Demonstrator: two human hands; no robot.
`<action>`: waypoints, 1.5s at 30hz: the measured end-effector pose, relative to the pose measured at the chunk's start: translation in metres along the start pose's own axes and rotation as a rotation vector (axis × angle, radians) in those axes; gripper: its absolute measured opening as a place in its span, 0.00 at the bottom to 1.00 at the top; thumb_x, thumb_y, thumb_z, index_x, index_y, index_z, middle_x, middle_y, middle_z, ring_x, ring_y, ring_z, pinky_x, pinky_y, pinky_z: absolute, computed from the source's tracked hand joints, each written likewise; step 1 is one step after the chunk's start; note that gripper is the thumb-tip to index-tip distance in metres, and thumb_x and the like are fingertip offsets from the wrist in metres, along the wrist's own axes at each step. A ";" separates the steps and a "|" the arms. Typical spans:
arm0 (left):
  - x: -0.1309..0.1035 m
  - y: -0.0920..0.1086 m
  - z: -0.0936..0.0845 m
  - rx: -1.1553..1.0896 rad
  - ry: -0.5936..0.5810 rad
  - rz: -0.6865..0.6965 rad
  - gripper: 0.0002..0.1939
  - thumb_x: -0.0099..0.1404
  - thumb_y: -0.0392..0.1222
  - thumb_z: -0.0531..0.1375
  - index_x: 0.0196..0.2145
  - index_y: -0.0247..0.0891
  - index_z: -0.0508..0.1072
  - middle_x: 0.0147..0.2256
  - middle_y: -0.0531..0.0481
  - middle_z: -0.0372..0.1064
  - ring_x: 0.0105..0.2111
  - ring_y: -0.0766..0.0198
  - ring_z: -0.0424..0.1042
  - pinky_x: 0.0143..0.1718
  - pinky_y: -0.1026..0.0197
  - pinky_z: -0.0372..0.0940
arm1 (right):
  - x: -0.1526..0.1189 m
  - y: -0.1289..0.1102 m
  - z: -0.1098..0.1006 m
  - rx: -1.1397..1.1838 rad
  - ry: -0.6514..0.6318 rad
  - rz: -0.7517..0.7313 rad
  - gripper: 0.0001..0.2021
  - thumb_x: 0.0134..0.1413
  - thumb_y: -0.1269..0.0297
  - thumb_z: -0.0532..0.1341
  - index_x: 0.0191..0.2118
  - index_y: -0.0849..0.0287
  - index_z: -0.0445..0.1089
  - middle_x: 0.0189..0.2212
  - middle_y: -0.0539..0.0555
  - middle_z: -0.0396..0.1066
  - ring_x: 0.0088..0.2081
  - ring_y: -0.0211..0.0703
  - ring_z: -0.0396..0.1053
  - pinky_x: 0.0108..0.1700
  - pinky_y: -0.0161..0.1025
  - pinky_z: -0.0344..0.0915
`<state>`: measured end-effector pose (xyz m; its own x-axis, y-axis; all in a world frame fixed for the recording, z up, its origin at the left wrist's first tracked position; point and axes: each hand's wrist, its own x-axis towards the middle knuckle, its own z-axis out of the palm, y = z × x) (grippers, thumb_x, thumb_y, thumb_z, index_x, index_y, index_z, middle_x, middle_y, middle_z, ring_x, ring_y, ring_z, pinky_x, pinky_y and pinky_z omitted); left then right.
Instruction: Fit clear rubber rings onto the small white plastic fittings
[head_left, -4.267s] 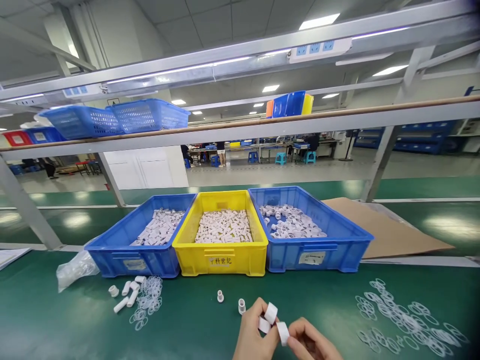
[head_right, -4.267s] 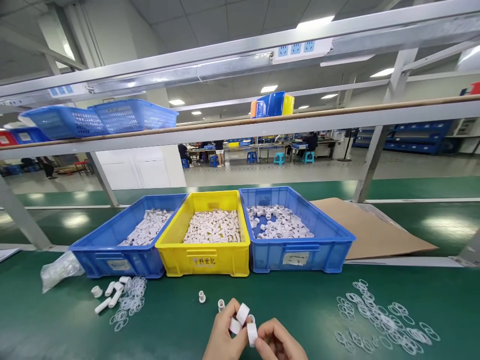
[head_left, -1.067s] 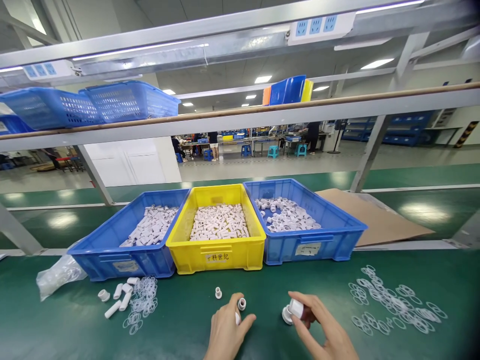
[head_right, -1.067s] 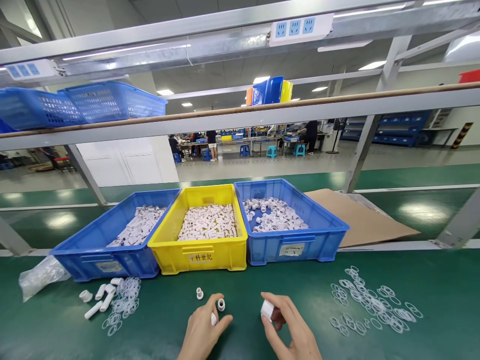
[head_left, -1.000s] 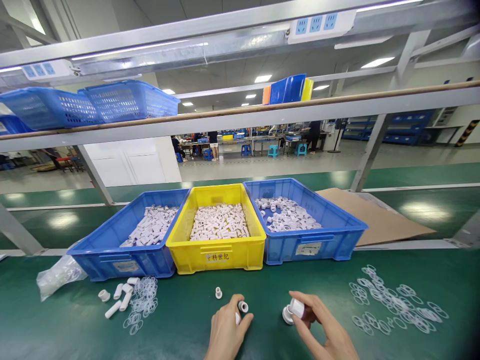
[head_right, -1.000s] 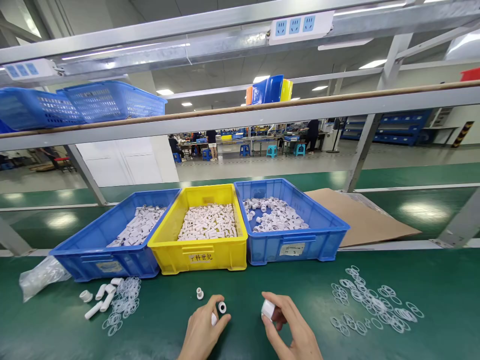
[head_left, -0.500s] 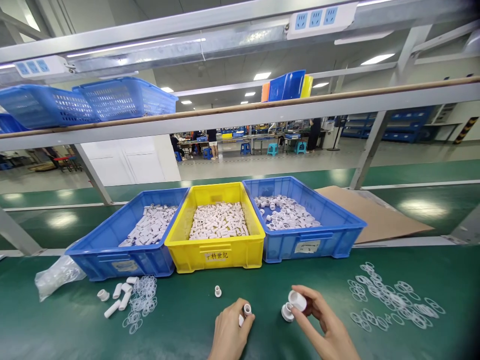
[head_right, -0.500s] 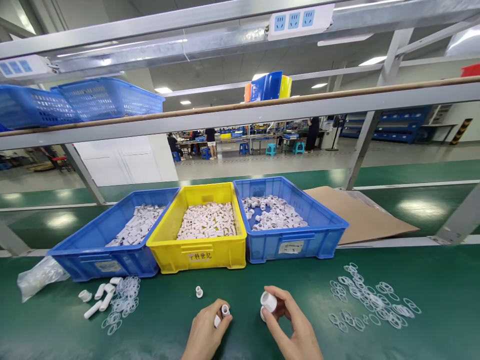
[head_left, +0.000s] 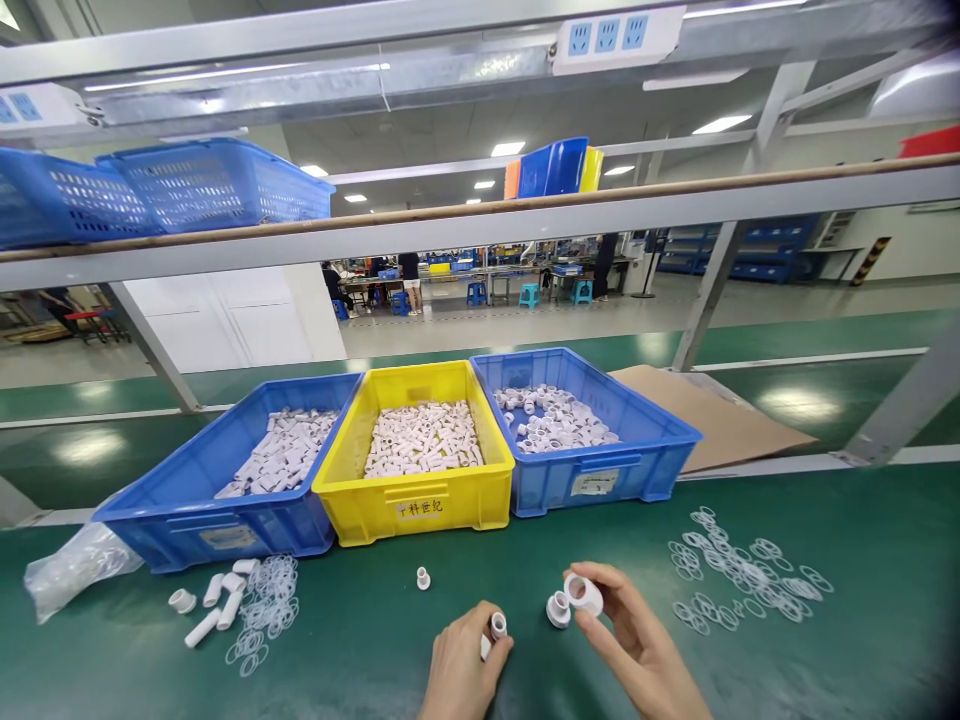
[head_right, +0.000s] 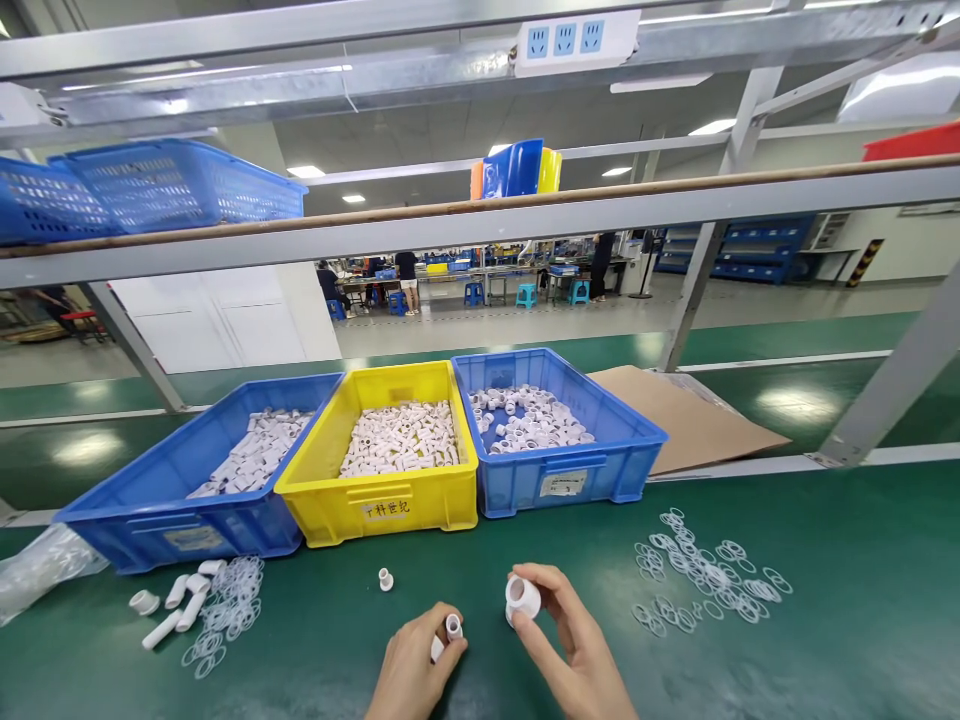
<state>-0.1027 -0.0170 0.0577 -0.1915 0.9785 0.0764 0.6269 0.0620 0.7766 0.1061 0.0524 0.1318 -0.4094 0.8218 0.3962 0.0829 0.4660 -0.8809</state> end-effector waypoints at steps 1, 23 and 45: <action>0.000 0.001 0.000 -0.002 -0.009 0.001 0.05 0.66 0.37 0.57 0.38 0.46 0.70 0.33 0.58 0.73 0.35 0.63 0.72 0.36 0.65 0.55 | 0.000 -0.001 0.002 -0.047 -0.007 -0.030 0.13 0.69 0.55 0.58 0.55 0.51 0.68 0.49 0.55 0.69 0.50 0.49 0.70 0.50 0.35 0.70; 0.004 -0.009 0.018 0.062 -0.096 0.073 0.05 0.60 0.37 0.56 0.35 0.44 0.67 0.33 0.54 0.74 0.35 0.58 0.73 0.33 0.62 0.55 | -0.022 0.046 0.057 -0.505 -0.293 -0.225 0.04 0.72 0.68 0.50 0.45 0.52 0.59 0.46 0.55 0.69 0.45 0.47 0.72 0.43 0.39 0.72; 0.002 -0.010 0.014 0.050 -0.158 0.111 0.14 0.58 0.35 0.56 0.43 0.47 0.68 0.36 0.55 0.75 0.37 0.58 0.74 0.35 0.62 0.59 | -0.019 0.047 0.052 -0.719 -0.265 -0.414 0.07 0.71 0.65 0.50 0.43 0.53 0.65 0.40 0.55 0.71 0.38 0.50 0.74 0.38 0.40 0.74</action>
<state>-0.0987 -0.0130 0.0412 -0.0001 0.9983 0.0576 0.6748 -0.0425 0.7367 0.0708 0.0416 0.0698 -0.7242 0.4786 0.4965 0.3975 0.8780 -0.2665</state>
